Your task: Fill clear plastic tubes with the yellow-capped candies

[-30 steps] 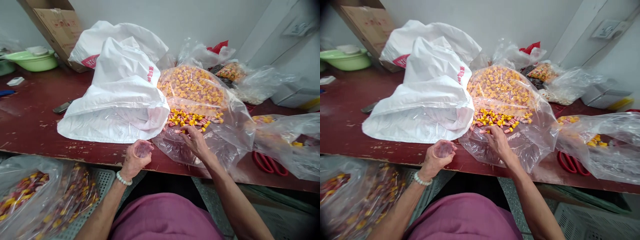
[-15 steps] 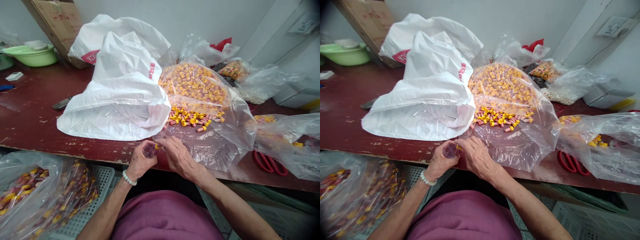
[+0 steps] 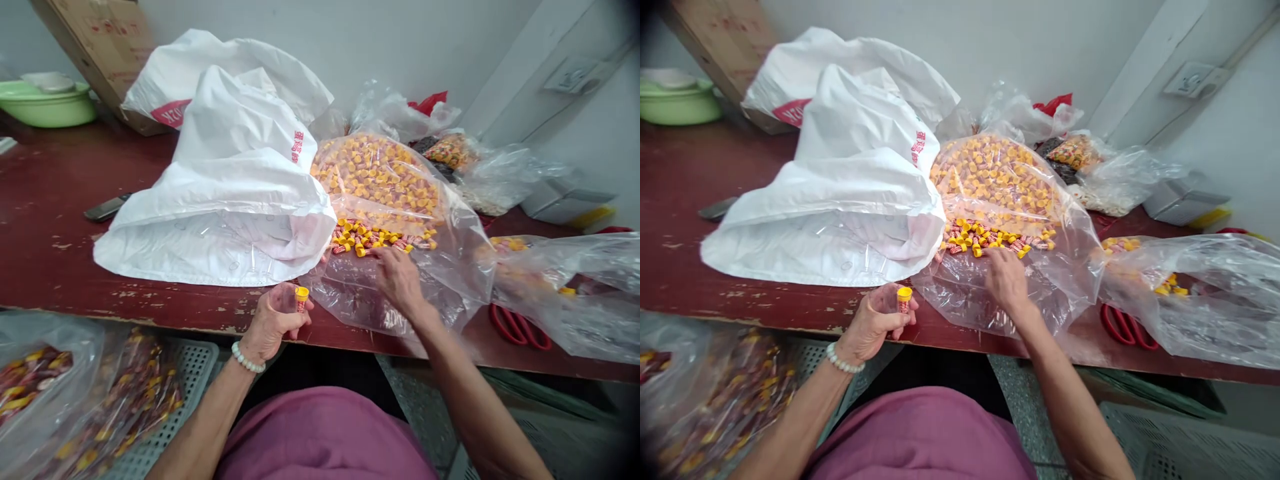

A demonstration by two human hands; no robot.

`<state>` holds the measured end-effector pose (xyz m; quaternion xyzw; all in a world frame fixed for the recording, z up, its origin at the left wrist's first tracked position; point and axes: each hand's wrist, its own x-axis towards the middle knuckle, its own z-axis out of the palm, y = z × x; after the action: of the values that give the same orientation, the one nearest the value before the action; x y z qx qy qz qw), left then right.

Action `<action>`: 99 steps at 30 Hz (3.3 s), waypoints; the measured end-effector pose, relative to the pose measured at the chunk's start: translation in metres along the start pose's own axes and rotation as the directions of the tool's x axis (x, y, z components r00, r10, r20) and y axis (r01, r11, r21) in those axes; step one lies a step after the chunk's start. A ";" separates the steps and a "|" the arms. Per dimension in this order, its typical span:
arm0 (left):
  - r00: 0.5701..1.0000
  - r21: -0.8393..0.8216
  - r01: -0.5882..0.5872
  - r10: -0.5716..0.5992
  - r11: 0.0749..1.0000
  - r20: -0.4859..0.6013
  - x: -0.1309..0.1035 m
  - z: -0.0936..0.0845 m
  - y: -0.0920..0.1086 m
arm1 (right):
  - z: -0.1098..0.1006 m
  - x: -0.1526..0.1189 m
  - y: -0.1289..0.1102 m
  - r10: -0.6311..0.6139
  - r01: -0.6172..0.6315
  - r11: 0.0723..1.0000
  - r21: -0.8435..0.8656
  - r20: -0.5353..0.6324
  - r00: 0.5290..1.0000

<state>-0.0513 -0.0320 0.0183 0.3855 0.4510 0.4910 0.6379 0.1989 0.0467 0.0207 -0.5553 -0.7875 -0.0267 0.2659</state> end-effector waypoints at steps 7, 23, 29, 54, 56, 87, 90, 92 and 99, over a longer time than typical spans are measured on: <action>0.989 -0.154 0.076 -0.055 0.985 0.138 -0.006 -0.002 0.002 | 0.009 -0.010 0.073 0.181 -0.167 0.975 -0.149 0.082 0.980; 0.984 0.522 -0.166 0.179 0.837 0.026 -0.002 0.013 0.002 | -0.038 -0.016 -0.096 -0.499 0.387 0.782 0.488 0.121 0.858; 0.988 0.496 -0.147 0.155 0.856 0.025 -0.001 0.009 -0.002 | -0.036 -0.020 -0.097 -0.340 0.265 0.803 0.534 0.045 0.939; 0.992 0.296 0.038 -0.001 0.955 -0.124 -0.006 -0.006 -0.005 | 0.051 0.038 -0.015 0.042 -0.042 0.999 -0.004 0.062 0.997; 0.993 0.354 -0.006 0.047 0.935 -0.107 -0.004 -0.006 -0.005 | 0.035 0.029 -0.029 0.055 -0.059 0.973 0.221 0.024 0.998; 0.976 0.518 -0.204 0.211 0.831 0.046 -0.002 0.005 -0.005 | -0.022 -0.020 -0.097 -0.322 0.268 0.724 0.635 -0.032 0.946; 0.984 0.451 -0.171 0.178 0.876 0.028 -0.004 0.006 -0.004 | -0.022 -0.030 -0.106 -0.431 0.378 0.728 0.572 -0.048 0.901; 0.987 0.388 -0.155 0.160 0.909 0.020 -0.005 0.010 -0.005 | -0.017 -0.035 -0.109 -0.432 0.405 0.745 0.530 -0.080 0.898; 0.984 0.057 0.149 -0.154 0.987 0.088 -0.007 0.017 -0.007 | -0.003 -0.037 -0.107 -0.435 0.402 0.740 0.540 -0.073 0.898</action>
<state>-0.0338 -0.0413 0.0182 0.3882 0.4612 0.4113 0.6837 0.1144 -0.0271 0.0337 -0.2666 -0.8739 0.1539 0.3762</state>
